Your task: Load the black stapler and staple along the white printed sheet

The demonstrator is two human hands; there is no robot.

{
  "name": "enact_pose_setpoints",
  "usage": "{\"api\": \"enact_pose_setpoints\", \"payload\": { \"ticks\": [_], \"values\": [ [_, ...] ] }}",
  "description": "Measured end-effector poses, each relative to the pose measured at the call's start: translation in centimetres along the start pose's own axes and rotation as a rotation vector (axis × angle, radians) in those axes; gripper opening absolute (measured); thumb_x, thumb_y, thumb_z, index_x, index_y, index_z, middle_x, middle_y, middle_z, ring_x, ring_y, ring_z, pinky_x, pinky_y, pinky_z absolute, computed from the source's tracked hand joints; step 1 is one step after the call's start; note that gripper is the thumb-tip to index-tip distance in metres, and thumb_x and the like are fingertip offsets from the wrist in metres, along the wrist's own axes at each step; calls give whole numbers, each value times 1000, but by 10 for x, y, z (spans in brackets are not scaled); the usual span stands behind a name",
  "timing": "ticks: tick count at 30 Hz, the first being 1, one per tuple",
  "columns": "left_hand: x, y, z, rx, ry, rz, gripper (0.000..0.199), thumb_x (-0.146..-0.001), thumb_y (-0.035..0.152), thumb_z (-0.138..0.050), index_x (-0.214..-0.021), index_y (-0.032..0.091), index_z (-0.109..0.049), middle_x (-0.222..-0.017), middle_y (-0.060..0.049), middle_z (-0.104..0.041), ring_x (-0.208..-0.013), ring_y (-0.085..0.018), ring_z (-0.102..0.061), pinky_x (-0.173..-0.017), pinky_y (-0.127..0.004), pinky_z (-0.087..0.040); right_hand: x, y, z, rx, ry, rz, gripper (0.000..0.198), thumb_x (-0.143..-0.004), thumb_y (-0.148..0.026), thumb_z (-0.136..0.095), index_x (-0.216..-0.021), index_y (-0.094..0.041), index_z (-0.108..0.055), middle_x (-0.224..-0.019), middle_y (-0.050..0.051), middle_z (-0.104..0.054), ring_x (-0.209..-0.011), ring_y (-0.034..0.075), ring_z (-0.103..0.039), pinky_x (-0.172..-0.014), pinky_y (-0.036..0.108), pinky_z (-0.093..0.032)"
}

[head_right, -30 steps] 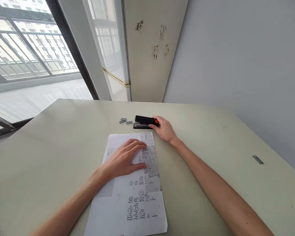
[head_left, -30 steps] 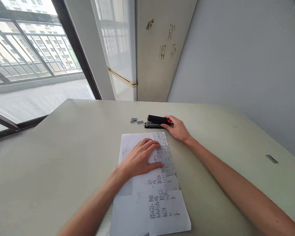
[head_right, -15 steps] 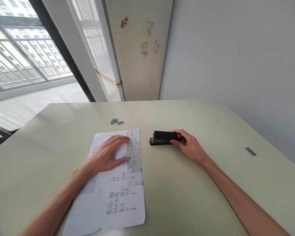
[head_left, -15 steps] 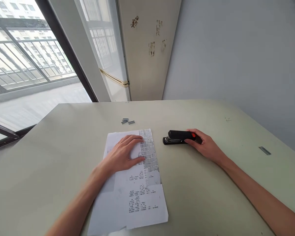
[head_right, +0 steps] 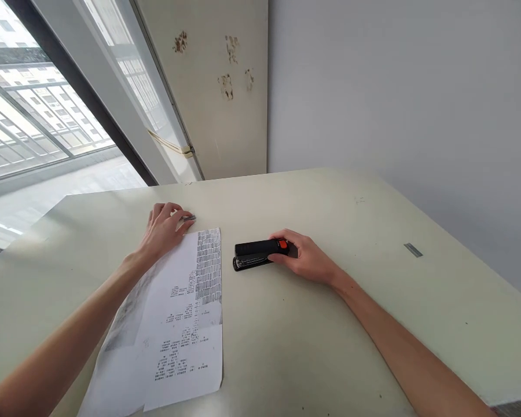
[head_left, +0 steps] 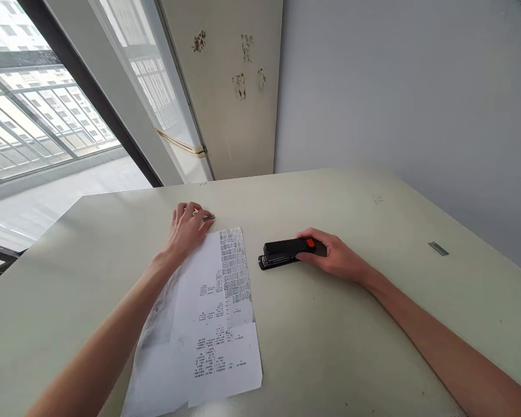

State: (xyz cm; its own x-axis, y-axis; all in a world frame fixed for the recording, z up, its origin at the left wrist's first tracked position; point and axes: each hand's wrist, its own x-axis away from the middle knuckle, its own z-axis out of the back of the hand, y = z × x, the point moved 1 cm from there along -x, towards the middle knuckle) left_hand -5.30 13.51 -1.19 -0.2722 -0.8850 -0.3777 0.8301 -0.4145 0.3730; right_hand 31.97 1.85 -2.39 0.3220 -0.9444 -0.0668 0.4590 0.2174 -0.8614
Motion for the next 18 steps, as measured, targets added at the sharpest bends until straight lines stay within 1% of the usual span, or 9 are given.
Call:
{"api": "enact_pose_setpoints", "payload": {
  "ticks": [3,5,8,9,11,13,15,17,18],
  "values": [
    [-4,12,0,133,-8,44,15,-93,36,-66,-90,22,-69,-119,-16,-63,-134,-41,-42,-116,-66,-27,0,0,1,3,3,1,26,-94,-49,-69,-112,-30,-65,-101,1,-67,-90,21,-60,-81,35,-49],
    [-1,25,3,256,-19,96,17,-93,40,-66,-93,22,-64,-114,-14,-65,-127,-38,-49,-114,-64,-31,0,1,2,5,9,7,27,-94,-49,-68,-113,-30,-66,-101,1,-68,-89,21,-60,-81,35,-49],
    [12,51,8,501,-75,194,26,-100,48,-54,-104,22,-55,-106,-11,-66,-102,-29,-63,-99,-53,-49,1,0,2,20,18,14,27,-94,-49,-68,-113,-29,-66,-101,1,-69,-89,22,-61,-81,35,-50],
    [17,60,9,593,-112,220,28,-102,50,-48,-104,22,-53,-104,-11,-66,-94,-26,-65,-92,-48,-53,1,0,1,26,21,16,27,-94,-49,-68,-113,-29,-66,-101,1,-69,-89,22,-62,-81,35,-50],
    [28,80,9,755,-205,254,27,-101,48,-44,-98,22,-50,-95,-8,-62,-79,-20,-62,-77,-40,-55,2,-1,0,38,25,17,28,-93,-49,-68,-112,-29,-66,-100,1,-69,-90,22,-62,-80,35,-50],
    [39,99,9,872,-293,280,27,-99,47,-43,-90,22,-48,-82,-3,-54,-64,-15,-53,-63,-33,-51,2,-1,0,49,29,6,29,-93,-51,-68,-112,-28,-66,-99,1,-69,-89,22,-62,-79,35,-50],
    [51,115,7,949,-376,302,27,-97,48,-48,-87,23,-49,-71,2,-42,-55,-13,-40,-54,-29,-42,3,-2,0,57,33,-8,31,-93,-53,-68,-113,-28,-66,-99,1,-69,-89,22,-62,-79,35,-50],
    [62,127,4,944,-438,303,24,-92,45,-62,-91,23,-54,-67,7,-33,-53,-11,-33,-50,-26,-34,3,-1,0,56,26,-8,34,-93,-54,-68,-114,-28,-66,-100,2,-70,-89,22,-63,-80,35,-51],
    [66,131,2,882,-441,283,24,-89,42,-68,-96,23,-56,-66,8,-32,-53,-11,-31,-51,-25,-31,2,-1,0,54,23,-1,35,-94,-55,-68,-115,-28,-66,-101,2,-70,-90,22,-63,-81,35,-51]
  ]
}}
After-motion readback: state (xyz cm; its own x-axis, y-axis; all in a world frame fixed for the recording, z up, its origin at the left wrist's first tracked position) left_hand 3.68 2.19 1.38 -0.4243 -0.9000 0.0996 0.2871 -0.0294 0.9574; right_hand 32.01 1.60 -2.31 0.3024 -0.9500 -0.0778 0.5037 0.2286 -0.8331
